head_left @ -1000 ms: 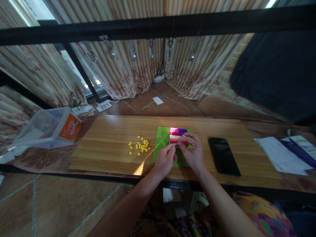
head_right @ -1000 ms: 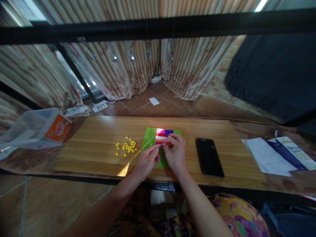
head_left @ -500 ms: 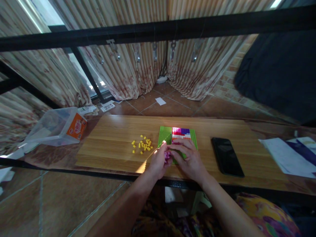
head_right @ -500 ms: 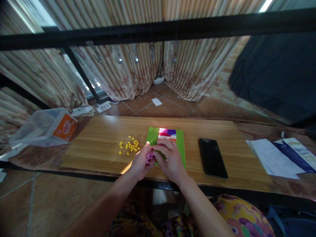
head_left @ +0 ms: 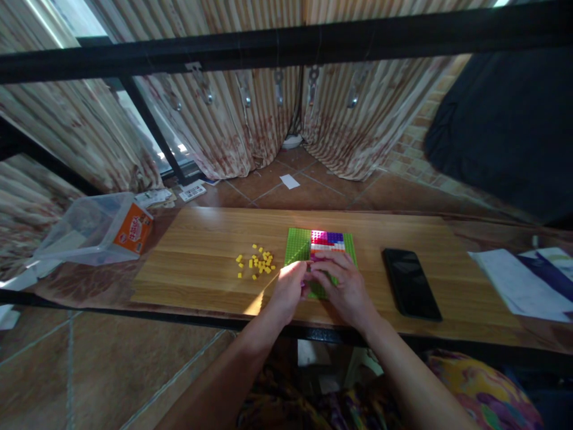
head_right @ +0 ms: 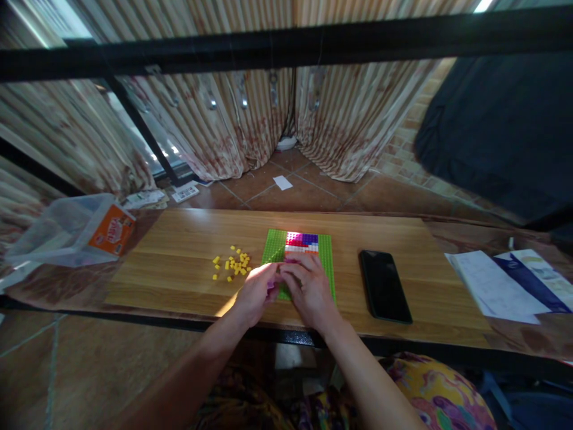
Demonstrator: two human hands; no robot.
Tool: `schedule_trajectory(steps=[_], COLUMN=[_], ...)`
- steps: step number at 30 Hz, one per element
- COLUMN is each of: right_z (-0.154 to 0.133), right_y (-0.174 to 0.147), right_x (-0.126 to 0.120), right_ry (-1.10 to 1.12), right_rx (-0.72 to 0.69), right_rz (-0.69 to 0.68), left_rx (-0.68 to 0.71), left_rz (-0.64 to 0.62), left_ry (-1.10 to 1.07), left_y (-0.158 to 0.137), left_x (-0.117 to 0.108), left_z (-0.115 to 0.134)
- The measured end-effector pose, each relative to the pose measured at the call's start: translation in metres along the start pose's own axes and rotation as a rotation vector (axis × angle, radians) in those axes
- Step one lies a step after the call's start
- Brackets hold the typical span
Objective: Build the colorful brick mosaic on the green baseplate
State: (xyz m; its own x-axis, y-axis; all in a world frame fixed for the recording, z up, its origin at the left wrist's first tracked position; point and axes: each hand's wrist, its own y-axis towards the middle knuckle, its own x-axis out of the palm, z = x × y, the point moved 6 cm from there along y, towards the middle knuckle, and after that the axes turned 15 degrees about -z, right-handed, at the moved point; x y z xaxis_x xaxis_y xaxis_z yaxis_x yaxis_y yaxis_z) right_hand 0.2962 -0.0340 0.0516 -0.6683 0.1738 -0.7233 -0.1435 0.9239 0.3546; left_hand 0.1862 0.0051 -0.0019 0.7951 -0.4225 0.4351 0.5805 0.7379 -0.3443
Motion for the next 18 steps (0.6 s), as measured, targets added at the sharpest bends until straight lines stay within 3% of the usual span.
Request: schedule_trajectory(steps=[5,11,18], right_z=[0.027,0.032,0.039], right_y=[0.000,0.006,0.009], right_x=[-0.020,-0.010,-0.001], right_ry=[-0.094,-0.176,-0.197], right_rx=[0.136,0.083,0.180], right_rz=[0.164,0.121,0.131], left_rx=[0.011,0.059,0.095], left_rz=[-0.041,-0.073,-0.148], left_ry=[0.150,0.231,0.343], left_y=[0.001,0.006,0.017], left_x=[0.005,0.007,0.007], left_z=[0.007,0.006,-0.001])
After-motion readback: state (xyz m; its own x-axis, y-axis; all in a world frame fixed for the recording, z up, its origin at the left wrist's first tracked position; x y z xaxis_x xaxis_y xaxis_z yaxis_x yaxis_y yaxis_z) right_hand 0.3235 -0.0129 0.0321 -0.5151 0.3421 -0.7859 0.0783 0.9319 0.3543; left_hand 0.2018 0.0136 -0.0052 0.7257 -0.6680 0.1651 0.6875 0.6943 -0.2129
